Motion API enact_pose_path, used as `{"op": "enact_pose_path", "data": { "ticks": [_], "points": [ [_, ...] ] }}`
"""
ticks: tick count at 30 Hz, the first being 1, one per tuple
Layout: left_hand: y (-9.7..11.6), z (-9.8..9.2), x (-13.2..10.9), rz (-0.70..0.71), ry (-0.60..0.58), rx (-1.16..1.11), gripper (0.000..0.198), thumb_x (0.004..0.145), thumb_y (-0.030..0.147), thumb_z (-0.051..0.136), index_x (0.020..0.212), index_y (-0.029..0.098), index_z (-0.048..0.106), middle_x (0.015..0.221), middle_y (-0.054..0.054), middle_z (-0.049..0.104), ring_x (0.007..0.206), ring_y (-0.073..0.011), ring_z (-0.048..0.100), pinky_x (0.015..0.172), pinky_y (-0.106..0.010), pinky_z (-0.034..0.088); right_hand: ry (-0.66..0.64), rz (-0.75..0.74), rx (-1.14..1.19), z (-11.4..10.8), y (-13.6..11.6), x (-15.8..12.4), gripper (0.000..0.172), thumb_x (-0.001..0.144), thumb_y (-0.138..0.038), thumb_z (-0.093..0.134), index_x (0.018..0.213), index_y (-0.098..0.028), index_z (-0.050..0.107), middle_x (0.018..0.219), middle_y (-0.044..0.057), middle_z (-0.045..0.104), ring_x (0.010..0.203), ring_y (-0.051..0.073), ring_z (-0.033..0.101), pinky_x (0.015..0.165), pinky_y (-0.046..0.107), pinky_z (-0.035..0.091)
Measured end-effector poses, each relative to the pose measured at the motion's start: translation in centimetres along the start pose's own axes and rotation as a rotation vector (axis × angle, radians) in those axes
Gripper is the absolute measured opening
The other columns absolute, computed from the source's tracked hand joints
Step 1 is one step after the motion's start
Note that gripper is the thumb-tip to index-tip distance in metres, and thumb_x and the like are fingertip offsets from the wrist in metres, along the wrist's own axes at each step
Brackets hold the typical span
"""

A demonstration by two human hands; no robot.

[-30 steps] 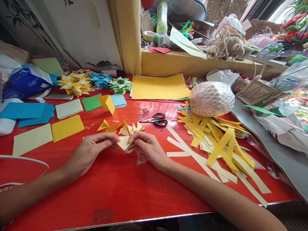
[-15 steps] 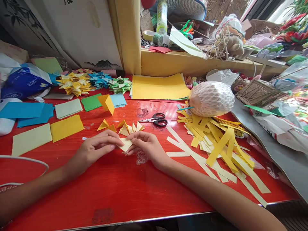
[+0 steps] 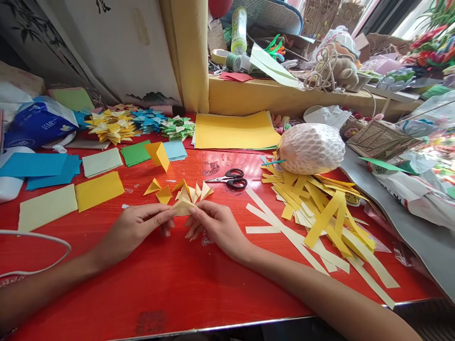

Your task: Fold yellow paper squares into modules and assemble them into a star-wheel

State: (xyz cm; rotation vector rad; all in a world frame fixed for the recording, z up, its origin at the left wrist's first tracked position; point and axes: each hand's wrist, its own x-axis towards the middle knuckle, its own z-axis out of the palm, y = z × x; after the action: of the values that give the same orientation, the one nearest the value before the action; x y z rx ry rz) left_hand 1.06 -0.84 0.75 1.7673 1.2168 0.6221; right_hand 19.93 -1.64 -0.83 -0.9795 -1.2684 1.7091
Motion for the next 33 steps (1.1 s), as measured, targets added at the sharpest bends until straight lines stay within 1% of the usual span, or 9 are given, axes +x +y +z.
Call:
{"op": "enact_pose_path", "data": {
  "ticks": [2,4,5,6,10,17,23,29,33],
  "points": [
    [0.0,0.3,0.0,-0.009,0.001,-0.011,0.027,0.086,0.04,0.044,0.081,0.019,0.06,0.065,0.003,0.059,0.06,-0.0108,0.055,0.059,-0.021,0.042,0.003,0.011,-0.015,0.0,0.0,0.0,0.025,0.085,-0.036,0.048,0.077,-0.013,0.057,0.066,0.001,0.06,0.052,0.01,0.06,0.049,0.02,0.047],
    [0.0,0.5,-0.1,0.003,0.042,-0.004,0.026,0.085,0.04,0.046,0.098,0.021,0.057,0.073,0.003,0.059,0.06,-0.0106,0.054,0.059,-0.022,0.042,-0.007,0.026,-0.029,0.1,0.0,0.0,0.025,0.084,-0.037,0.048,0.079,-0.014,0.056,0.066,0.001,0.06,0.05,0.01,0.06,0.047,0.02,0.047],
    [0.0,0.7,-0.1,0.012,0.061,0.009,0.027,0.085,0.039,0.047,0.102,0.021,0.056,0.075,0.002,0.058,0.059,-0.0104,0.053,0.058,-0.022,0.042,-0.01,0.034,-0.036,0.1,0.0,0.0,0.025,0.084,-0.037,0.048,0.079,-0.014,0.056,0.066,0.001,0.06,0.049,0.01,0.06,0.046,0.02,0.046],
    [0.0,0.8,-0.1,0.021,0.071,0.029,0.026,0.085,0.038,0.046,0.102,0.021,0.056,0.075,0.002,0.057,0.058,-0.0102,0.052,0.057,-0.022,0.041,-0.012,0.045,-0.042,0.2,0.0,0.0,0.025,0.084,-0.037,0.048,0.079,-0.014,0.056,0.065,0.001,0.06,0.048,0.01,0.06,0.045,0.019,0.045],
    [0.1,1.0,-0.2,0.054,0.064,0.096,0.026,0.088,0.034,0.04,0.081,0.017,0.058,0.067,0.001,0.051,0.057,-0.0107,0.049,0.054,-0.021,0.04,-0.009,0.085,-0.09,0.3,-0.2,-0.2,0.028,0.085,-0.038,0.047,0.072,-0.014,0.053,0.059,0.0,0.06,0.043,0.008,0.057,0.042,0.018,0.044],
    [0.2,1.2,-0.4,0.098,0.045,0.12,0.025,0.089,0.033,0.038,0.087,0.019,0.058,0.073,0.0,0.055,0.062,-0.0117,0.05,0.055,-0.021,0.04,0.008,0.08,-0.212,0.5,-0.6,-0.4,0.034,0.086,-0.038,0.045,0.063,-0.014,0.052,0.048,-0.002,0.055,0.039,0.007,0.053,0.04,0.015,0.04],
    [0.4,1.3,-0.4,0.012,0.001,0.05,0.026,0.09,0.036,0.035,0.079,0.02,0.052,0.064,0.004,0.049,0.057,-0.0096,0.048,0.059,-0.02,0.039,0.016,0.05,-0.252,0.4,-0.3,-0.4,0.028,0.086,-0.04,0.045,0.075,-0.016,0.053,0.054,-0.001,0.058,0.047,0.009,0.055,0.044,0.018,0.042],
    [0.7,1.4,-0.3,0.041,0.007,0.086,0.026,0.089,0.034,0.037,0.073,0.019,0.051,0.068,0.003,0.051,0.065,-0.011,0.048,0.06,-0.02,0.036,-0.057,-0.015,-0.407,0.4,-0.2,-0.6,0.031,0.086,-0.041,0.044,0.07,-0.015,0.051,0.057,0.0,0.055,0.048,0.01,0.055,0.048,0.02,0.043],
    [0.8,1.5,-0.4,0.051,0.023,0.12,0.026,0.09,0.029,0.034,0.071,0.019,0.049,0.064,0.004,0.049,0.06,-0.011,0.046,0.058,-0.021,0.035,-0.12,-0.019,-0.445,0.5,-0.1,-0.5,0.028,0.087,-0.037,0.044,0.07,-0.016,0.049,0.059,-0.001,0.055,0.046,0.008,0.053,0.045,0.019,0.04]
  ]
}}
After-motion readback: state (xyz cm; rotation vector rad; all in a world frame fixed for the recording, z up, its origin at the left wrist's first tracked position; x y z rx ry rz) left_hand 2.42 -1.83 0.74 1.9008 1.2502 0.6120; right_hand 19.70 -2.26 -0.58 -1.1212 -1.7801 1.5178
